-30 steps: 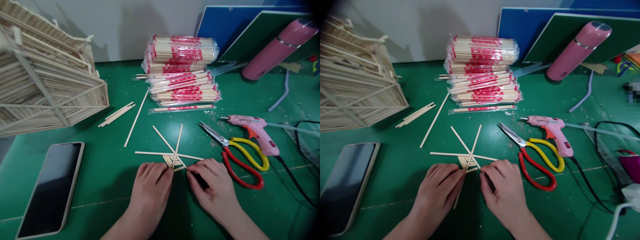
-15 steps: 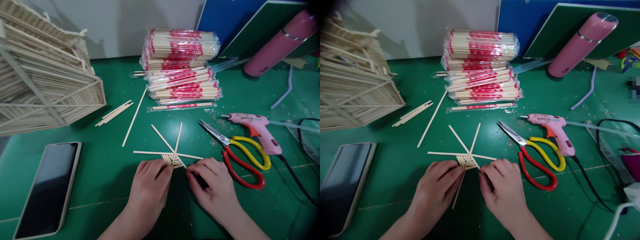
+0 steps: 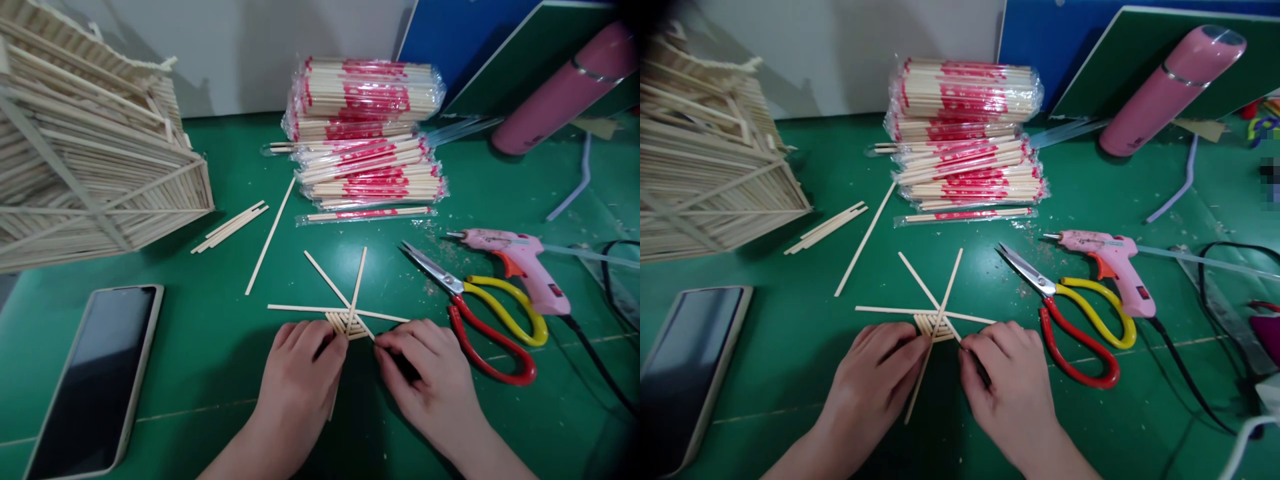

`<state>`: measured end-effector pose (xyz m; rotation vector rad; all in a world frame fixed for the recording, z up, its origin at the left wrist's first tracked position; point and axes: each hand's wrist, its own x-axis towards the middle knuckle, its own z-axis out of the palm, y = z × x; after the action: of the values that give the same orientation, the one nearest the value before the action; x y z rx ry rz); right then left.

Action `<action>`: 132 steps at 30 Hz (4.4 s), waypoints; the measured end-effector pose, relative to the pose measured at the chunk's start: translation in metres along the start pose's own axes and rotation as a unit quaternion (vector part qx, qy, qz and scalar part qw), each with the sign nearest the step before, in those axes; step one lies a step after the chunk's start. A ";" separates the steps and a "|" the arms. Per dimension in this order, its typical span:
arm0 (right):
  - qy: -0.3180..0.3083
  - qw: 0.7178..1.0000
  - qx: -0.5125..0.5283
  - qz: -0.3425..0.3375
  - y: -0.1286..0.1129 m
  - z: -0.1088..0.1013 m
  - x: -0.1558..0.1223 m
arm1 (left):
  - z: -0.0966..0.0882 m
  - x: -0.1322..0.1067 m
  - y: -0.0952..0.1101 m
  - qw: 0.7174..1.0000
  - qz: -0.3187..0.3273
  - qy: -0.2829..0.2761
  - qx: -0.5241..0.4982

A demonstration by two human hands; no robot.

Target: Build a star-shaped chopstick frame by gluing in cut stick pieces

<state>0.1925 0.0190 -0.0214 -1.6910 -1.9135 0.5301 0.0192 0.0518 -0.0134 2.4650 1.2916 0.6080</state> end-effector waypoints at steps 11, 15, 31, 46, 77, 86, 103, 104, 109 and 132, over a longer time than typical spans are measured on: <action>0.000 1.000 0.005 0.000 -0.002 0.000 0.001 | 0.002 0.000 -0.001 1.000 -0.009 -0.007 -0.022; 0.000 1.000 0.002 -0.002 -0.002 0.000 0.001 | 0.001 0.001 -0.001 1.000 -0.005 -0.013 -0.024; 0.015 1.000 -0.008 -0.011 -0.001 0.002 0.000 | 0.000 0.001 0.000 1.000 0.001 0.004 -0.010; -0.027 0.998 -0.018 -0.052 0.002 0.000 -0.001 | 0.000 0.003 0.000 1.000 -0.005 0.010 -0.015; 0.001 0.999 0.029 -0.014 0.003 0.004 -0.001 | 0.005 0.002 0.001 0.996 -0.046 -0.026 -0.067; -0.001 0.999 0.029 -0.013 0.003 0.003 -0.001 | 0.006 0.001 0.001 0.995 -0.063 -0.024 -0.078; 0.003 0.999 0.037 -0.011 0.002 0.003 -0.001 | 0.006 0.001 0.002 0.992 -0.086 -0.041 -0.077; 0.001 0.999 0.037 -0.011 0.001 0.003 -0.001 | 0.005 0.001 0.002 0.992 -0.087 -0.043 -0.076; -0.001 0.999 0.036 -0.009 0.002 0.004 0.000 | 0.003 0.002 0.003 0.994 -0.083 -0.031 -0.063; 0.000 1.000 0.026 -0.011 0.001 0.003 0.000 | 0.004 0.003 0.004 0.993 -0.084 -0.033 -0.071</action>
<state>0.1918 0.0197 -0.0244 -1.6369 -1.9002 0.5671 0.0254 0.0524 -0.0146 2.2178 1.3637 0.5517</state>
